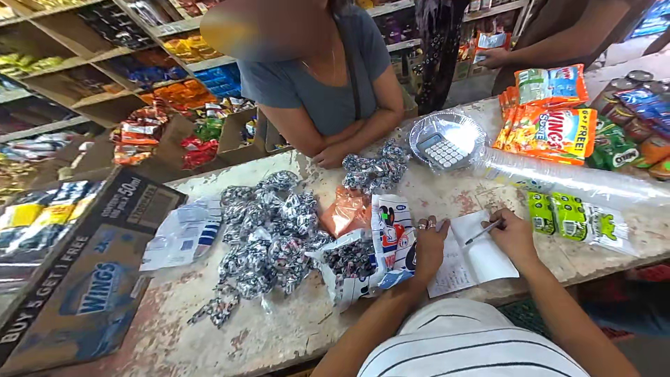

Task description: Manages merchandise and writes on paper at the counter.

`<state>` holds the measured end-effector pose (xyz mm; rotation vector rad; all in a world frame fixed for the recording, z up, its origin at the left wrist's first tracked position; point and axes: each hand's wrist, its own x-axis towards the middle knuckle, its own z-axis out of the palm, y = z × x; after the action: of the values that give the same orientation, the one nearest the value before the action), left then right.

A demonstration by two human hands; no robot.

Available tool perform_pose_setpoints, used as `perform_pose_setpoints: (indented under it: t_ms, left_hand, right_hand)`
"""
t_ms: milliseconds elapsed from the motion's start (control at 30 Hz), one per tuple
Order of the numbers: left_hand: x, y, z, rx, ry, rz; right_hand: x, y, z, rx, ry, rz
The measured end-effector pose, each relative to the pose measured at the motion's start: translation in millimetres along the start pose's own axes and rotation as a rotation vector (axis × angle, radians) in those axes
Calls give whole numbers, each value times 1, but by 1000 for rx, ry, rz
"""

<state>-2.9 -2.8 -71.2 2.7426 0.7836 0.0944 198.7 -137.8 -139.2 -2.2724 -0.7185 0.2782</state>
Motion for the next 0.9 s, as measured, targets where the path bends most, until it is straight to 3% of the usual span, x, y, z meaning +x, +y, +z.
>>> perform_pose_setpoints:
  t_ms: [233, 433, 600, 733, 900]
  left_hand:
    - [0, 4, -3, 64, 5, 3]
    - [-2, 4, -7, 69, -13, 0]
    - [-3, 4, -8, 62, -16, -10]
    - [-5, 5, -8, 39, 5, -4]
    - [-6, 5, -8, 0, 32, -15]
  right_hand:
    - [-25, 4, -9, 32, 69, 14]
    - [-42, 1, -23, 174, -24, 77]
    - [-65, 18, -41, 222, 80, 104]
    - [-76, 10, -45, 283, 45, 127]
    - [-86, 38, -59, 200, 46, 109]
